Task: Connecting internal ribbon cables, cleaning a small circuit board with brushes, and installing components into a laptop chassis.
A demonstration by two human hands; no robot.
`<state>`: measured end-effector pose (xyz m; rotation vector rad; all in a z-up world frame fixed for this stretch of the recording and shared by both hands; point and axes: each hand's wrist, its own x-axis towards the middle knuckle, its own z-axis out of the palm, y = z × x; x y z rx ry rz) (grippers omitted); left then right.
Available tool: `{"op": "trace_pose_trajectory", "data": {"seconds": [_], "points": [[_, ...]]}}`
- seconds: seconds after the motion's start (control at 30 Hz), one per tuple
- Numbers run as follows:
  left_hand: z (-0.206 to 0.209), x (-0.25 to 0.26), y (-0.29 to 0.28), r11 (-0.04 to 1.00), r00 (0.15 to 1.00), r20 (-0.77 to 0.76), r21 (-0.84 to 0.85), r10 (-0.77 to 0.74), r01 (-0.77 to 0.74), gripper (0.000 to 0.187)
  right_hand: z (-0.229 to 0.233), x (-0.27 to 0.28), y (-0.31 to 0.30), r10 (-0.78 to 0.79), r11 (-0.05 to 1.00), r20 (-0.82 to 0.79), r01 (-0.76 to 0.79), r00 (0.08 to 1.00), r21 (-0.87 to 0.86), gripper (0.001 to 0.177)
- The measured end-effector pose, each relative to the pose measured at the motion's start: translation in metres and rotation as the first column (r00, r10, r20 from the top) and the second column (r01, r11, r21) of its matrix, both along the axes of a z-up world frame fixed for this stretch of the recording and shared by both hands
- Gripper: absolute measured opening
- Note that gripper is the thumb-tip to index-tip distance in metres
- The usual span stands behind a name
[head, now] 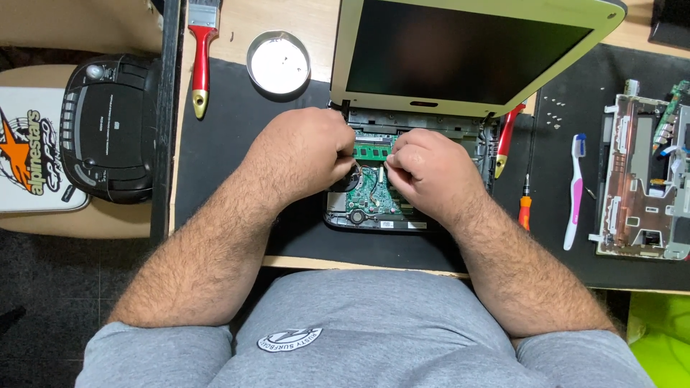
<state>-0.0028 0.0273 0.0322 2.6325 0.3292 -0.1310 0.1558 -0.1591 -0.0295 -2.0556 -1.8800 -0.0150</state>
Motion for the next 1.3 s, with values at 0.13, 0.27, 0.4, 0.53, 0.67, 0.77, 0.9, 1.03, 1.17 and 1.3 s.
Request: {"op": "trace_pose_trajectory", "data": {"seconds": [0.13, 0.27, 0.4, 0.53, 0.67, 0.77, 0.9, 1.03, 1.17, 1.3], "points": [[-0.002, 0.001, 0.001, 1.000, 1.000, 0.023, 0.004, -0.010, 0.010, 0.025, 0.003, -0.001, 0.000, 0.006, 1.000, -0.021, -0.005, 1.000, 0.027, 0.015], [-0.004, 0.001, 0.000, 1.000, 0.999, 0.052, 0.010, 0.006, -0.007, 0.025, 0.002, 0.001, 0.000, -0.005, 1.000, -0.004, 0.005, 1.000, 0.025, 0.015], [-0.005, 0.001, -0.001, 0.999, 0.999, 0.047, 0.035, -0.001, 0.000, 0.024, 0.002, 0.002, 0.002, 0.007, 1.000, -0.040, -0.006, 0.999, 0.026, 0.014], [-0.006, 0.000, -0.001, 1.000, 0.998, 0.055, 0.025, 0.008, -0.009, 0.023, 0.003, 0.002, 0.003, 0.025, 0.999, -0.038, -0.024, 0.999, 0.034, 0.013], [-0.005, 0.000, 0.000, 1.000, 0.999, 0.044, 0.026, 0.012, -0.013, 0.020, -0.001, 0.000, 0.002, 0.012, 0.999, -0.059, -0.009, 0.998, 0.049, 0.012], [-0.005, 0.000, -0.001, 0.999, 0.999, 0.050, 0.033, 0.019, -0.020, 0.016, 0.001, -0.001, 0.002, -0.002, 0.999, -0.068, 0.005, 0.998, 0.044, 0.008], [-0.003, -0.002, -0.002, 0.999, 0.998, 0.051, 0.023, 0.026, -0.027, 0.014, 0.007, -0.002, 0.004, -0.011, 1.000, -0.102, 0.013, 0.995, 0.018, 0.005], [0.001, -0.006, 0.000, 0.998, 0.996, 0.065, 0.000, 0.060, -0.060, 0.014, 0.015, -0.004, 0.006, -0.070, 0.998, -0.196, 0.067, 0.978, -0.021, 0.008], [0.002, -0.005, 0.001, 0.997, 0.996, 0.023, -0.013, 0.080, -0.080, 0.023, 0.027, -0.005, 0.007, -0.131, 0.991, -0.384, 0.120, 0.914, -0.053, 0.024], [0.000, -0.005, 0.001, 0.994, 0.995, 0.010, -0.038, 0.103, -0.102, 0.026, 0.024, -0.005, 0.006, -0.128, 0.992, -0.328, 0.125, 0.936, -0.030, 0.022]]}}
